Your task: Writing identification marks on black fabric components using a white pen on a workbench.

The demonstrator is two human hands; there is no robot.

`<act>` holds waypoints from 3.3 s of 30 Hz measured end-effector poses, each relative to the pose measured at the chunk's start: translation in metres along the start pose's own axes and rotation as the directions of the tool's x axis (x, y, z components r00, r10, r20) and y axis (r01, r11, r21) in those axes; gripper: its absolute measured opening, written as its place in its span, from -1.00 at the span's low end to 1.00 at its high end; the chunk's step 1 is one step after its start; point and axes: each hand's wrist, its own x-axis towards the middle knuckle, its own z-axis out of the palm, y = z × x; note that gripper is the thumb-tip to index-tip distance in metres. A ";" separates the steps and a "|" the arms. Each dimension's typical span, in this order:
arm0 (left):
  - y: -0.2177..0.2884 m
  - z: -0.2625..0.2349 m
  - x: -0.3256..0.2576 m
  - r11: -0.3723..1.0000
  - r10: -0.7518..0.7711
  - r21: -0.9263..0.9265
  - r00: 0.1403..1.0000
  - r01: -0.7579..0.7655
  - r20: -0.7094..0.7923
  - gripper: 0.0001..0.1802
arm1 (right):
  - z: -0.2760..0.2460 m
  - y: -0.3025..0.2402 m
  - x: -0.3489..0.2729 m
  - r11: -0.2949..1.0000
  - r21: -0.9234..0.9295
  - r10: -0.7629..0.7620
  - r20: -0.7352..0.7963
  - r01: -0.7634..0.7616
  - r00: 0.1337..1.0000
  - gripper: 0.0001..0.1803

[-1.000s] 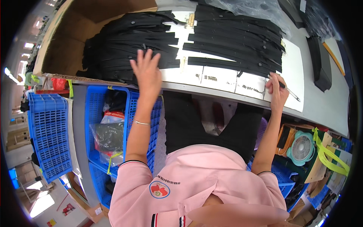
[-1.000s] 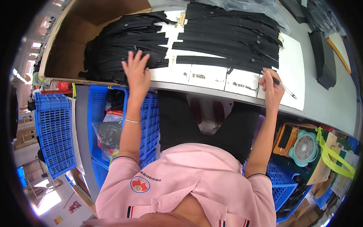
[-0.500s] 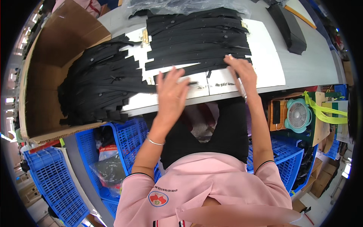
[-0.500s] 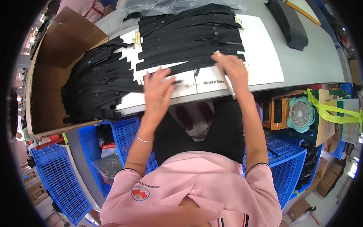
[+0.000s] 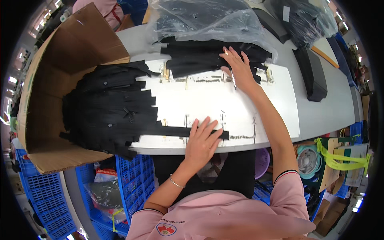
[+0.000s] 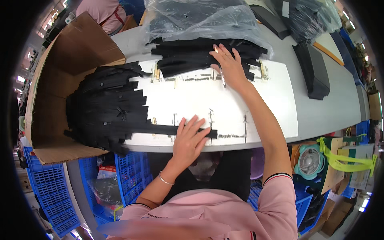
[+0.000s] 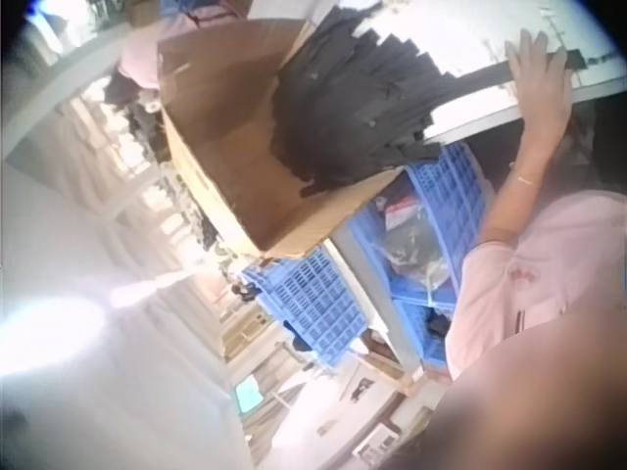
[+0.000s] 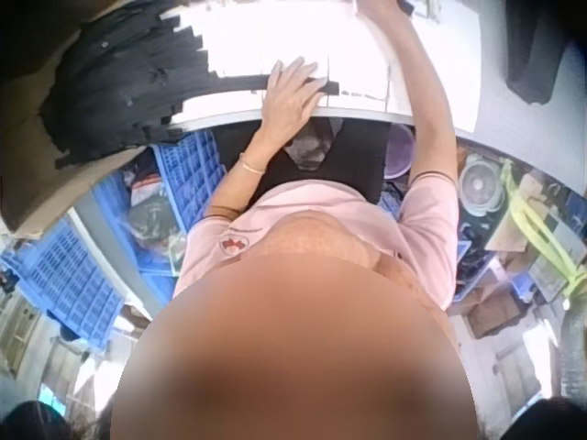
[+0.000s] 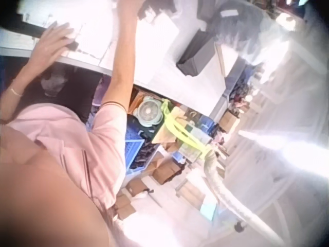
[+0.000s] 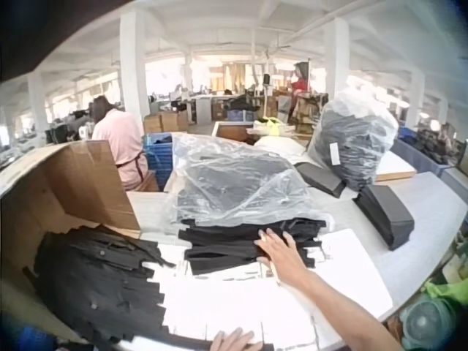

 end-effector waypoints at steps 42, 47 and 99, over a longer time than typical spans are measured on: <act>0.027 0.028 0.012 0.995 -0.036 0.089 0.999 0.039 -0.032 -0.33 | -0.100 -0.139 -0.213 0.955 0.132 0.281 -0.105 -0.267 0.954 -0.44; 0.013 0.001 -0.029 0.969 -0.168 0.176 0.984 0.175 -0.052 -0.39 | -0.104 -0.131 -0.221 0.957 0.048 0.290 -0.131 -0.286 0.948 -0.44; -0.023 -0.030 -0.055 0.904 -0.265 0.265 0.926 0.336 -0.270 -0.28 | -0.035 -0.237 -0.089 0.370 0.793 0.503 0.267 -0.484 0.822 -0.84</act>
